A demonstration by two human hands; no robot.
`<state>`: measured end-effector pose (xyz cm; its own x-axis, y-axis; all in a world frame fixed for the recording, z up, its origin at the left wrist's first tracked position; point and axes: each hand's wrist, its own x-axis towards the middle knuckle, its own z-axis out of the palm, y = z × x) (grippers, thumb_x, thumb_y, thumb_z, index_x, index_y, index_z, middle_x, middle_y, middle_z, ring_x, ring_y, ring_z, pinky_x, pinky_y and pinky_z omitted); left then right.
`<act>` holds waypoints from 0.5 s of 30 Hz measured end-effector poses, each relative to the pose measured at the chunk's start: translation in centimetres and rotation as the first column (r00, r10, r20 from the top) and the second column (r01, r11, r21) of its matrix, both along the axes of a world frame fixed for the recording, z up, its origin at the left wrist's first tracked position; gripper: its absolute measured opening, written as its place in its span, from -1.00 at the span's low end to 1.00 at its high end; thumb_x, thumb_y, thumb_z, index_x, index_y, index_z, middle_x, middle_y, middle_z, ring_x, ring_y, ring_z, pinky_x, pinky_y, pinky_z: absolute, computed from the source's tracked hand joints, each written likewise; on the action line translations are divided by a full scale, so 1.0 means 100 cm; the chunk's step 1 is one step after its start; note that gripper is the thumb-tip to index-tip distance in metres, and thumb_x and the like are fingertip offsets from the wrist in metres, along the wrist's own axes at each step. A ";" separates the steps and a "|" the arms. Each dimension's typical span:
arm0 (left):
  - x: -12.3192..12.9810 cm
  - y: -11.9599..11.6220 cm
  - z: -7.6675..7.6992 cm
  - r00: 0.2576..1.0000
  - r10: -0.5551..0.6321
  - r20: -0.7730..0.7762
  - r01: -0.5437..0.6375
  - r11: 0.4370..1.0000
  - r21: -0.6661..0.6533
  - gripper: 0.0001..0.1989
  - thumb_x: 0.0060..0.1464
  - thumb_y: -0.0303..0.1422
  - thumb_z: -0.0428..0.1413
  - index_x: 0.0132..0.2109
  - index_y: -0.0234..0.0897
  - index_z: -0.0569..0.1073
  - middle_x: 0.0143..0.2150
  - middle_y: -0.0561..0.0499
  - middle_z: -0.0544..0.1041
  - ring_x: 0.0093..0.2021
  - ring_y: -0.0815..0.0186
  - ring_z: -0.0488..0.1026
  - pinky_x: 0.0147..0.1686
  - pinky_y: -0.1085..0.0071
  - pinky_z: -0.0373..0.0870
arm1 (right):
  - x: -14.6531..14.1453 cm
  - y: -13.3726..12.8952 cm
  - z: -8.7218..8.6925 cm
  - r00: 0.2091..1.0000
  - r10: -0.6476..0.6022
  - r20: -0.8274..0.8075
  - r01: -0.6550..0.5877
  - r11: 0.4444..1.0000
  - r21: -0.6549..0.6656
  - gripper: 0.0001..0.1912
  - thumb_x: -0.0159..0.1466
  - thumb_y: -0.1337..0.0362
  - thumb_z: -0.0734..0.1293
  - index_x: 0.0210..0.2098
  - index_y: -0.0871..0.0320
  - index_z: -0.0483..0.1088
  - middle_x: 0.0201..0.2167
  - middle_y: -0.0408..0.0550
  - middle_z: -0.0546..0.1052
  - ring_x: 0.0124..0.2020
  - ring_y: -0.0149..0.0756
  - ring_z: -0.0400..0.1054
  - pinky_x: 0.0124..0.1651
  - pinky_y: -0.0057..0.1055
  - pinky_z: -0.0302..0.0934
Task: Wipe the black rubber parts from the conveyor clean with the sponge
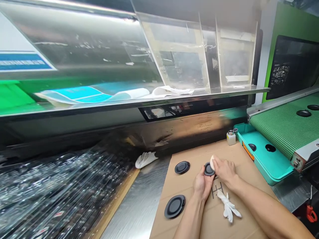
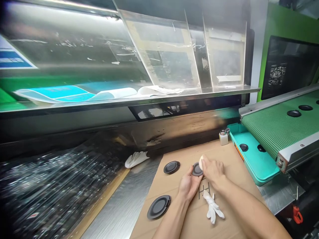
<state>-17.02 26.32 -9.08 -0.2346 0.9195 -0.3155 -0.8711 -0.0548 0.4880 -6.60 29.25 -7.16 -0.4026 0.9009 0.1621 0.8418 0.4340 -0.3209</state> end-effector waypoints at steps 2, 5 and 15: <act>0.000 -0.001 0.002 0.999 -0.033 0.001 0.033 0.999 -0.002 -0.63 0.37 -0.35 -0.12 0.08 -0.42 0.50 -0.04 -0.25 0.62 -0.04 0.22 0.59 0.06 0.26 0.52 | 0.002 0.002 -0.001 0.998 0.056 -0.012 -0.056 0.998 0.009 -0.51 0.47 -0.03 0.02 0.31 -0.20 0.21 -0.23 0.01 0.63 -0.23 -0.15 0.52 -0.14 -0.31 0.24; -0.001 -0.003 0.005 0.999 0.010 -0.035 -0.010 1.000 0.002 -0.65 0.37 -0.37 -0.13 0.06 -0.39 0.50 -0.04 -0.24 0.62 -0.06 0.19 0.60 0.02 0.20 0.55 | 0.013 0.014 0.003 0.999 -0.024 -0.021 0.024 0.999 -0.030 -0.52 0.47 -0.02 0.00 0.31 -0.21 0.21 -0.21 0.01 0.62 -0.22 -0.12 0.51 -0.15 -0.28 0.23; -0.018 0.000 0.010 0.990 0.139 -0.006 -0.139 0.990 0.015 -0.69 0.35 -0.34 -0.09 0.03 -0.33 0.49 0.01 -0.23 0.59 -0.06 0.18 0.59 -0.05 0.19 0.55 | 0.052 0.004 0.047 0.966 0.254 0.041 -0.243 0.953 -0.184 -0.59 0.16 -0.09 0.42 -0.18 0.07 0.47 -0.29 -0.06 0.56 -0.29 -0.21 0.42 -0.29 -0.42 0.15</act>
